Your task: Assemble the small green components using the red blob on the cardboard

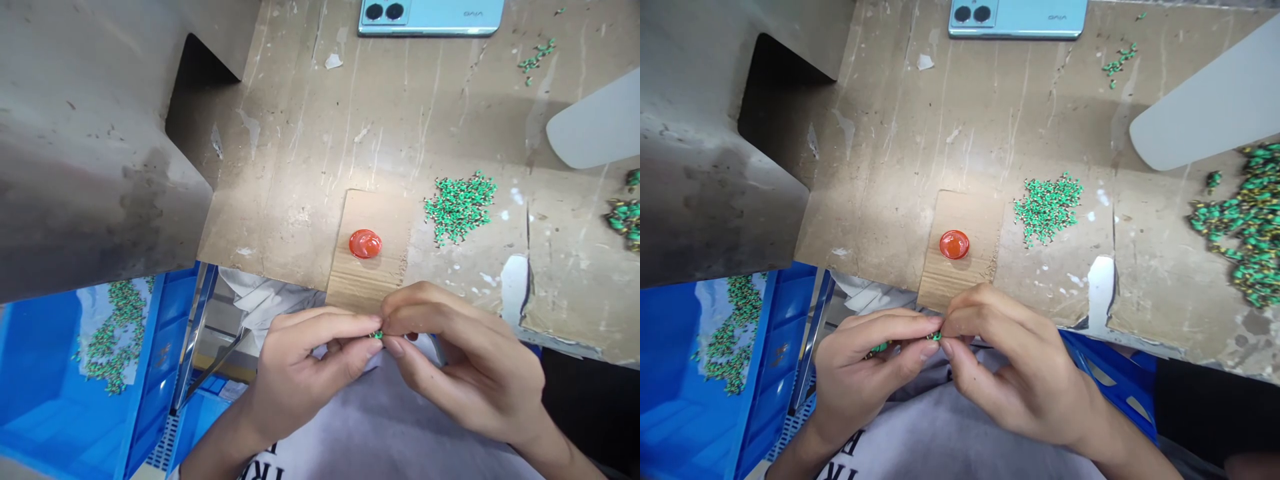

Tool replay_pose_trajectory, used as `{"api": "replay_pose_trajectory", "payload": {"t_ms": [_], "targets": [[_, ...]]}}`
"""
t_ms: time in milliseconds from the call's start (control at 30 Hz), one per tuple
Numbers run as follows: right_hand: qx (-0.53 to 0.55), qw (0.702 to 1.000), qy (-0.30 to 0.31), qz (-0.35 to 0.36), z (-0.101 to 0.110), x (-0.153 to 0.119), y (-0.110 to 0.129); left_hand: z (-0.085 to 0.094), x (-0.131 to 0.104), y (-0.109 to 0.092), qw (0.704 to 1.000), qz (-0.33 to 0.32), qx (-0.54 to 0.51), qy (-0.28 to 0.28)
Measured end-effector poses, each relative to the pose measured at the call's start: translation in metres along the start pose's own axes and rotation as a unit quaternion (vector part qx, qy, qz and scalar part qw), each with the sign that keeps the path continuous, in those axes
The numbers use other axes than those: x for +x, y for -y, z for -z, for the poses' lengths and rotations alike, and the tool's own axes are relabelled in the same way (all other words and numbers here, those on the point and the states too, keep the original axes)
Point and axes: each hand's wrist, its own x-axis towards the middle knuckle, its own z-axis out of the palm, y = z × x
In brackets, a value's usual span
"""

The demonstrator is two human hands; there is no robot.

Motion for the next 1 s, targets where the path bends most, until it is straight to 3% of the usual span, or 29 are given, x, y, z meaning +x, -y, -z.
{"api": "replay_pose_trajectory", "payload": {"t_ms": [700, 1000], "targets": [[-0.009, 1.0, 0.009, 0.028, -0.0002, -0.0024, 0.0003, -0.0001, 0.0041, -0.0039, 0.999, 0.034, -0.001, -0.012], [-0.096, 0.993, 0.058, 0.038, 0.0041, -0.007, 0.0012, -0.0039, 0.006, -0.0004, 0.999, 0.025, -0.017, -0.027]]}}
